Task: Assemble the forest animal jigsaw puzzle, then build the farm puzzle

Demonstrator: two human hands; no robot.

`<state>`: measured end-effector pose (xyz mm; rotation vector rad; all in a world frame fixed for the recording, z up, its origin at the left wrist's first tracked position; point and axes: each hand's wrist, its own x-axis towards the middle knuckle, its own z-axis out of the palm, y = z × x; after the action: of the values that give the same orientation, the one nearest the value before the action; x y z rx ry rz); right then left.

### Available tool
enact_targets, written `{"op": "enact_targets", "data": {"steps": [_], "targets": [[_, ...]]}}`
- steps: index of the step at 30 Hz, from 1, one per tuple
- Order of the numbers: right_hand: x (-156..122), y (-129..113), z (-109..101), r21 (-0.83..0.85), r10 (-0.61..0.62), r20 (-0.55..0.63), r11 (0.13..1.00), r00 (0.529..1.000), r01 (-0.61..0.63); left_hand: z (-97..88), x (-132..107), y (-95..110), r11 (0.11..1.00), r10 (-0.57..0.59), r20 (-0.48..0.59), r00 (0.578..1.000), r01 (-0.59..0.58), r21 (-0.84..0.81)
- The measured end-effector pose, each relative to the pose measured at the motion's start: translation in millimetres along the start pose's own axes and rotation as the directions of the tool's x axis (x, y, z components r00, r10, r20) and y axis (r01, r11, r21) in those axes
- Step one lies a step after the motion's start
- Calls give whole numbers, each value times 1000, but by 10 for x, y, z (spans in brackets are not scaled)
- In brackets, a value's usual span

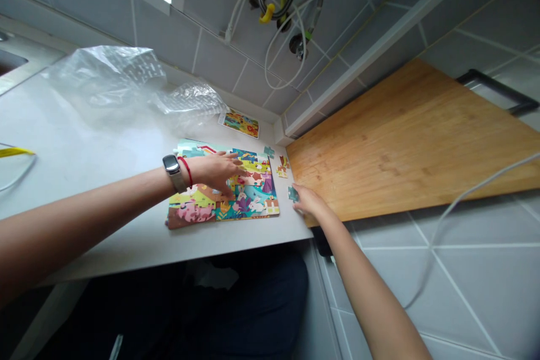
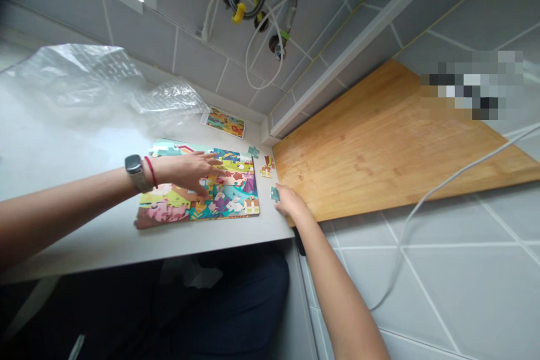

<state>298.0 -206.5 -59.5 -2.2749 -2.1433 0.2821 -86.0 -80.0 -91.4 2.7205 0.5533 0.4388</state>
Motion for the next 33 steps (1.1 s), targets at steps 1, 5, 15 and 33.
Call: {"op": "enact_targets", "data": {"steps": [1,5,15,33], "targets": [[48,11,-11,-12,0,17,1000,1000,0,-21,-44,-18,1000,6,70,998,-5,-4],[172,23,-56,-49,-16,61,999,998,19,2,-179,-32,998,-61,165,984,57,28],[135,-108,-235,-9,-70,162,997,984,72,22,-147,103,989,-132,215,968,114,95],[-111,-170,-228,419,90,-6,905,996,-79,-357,-59,374,978,-205,359,911,176,111]]}}
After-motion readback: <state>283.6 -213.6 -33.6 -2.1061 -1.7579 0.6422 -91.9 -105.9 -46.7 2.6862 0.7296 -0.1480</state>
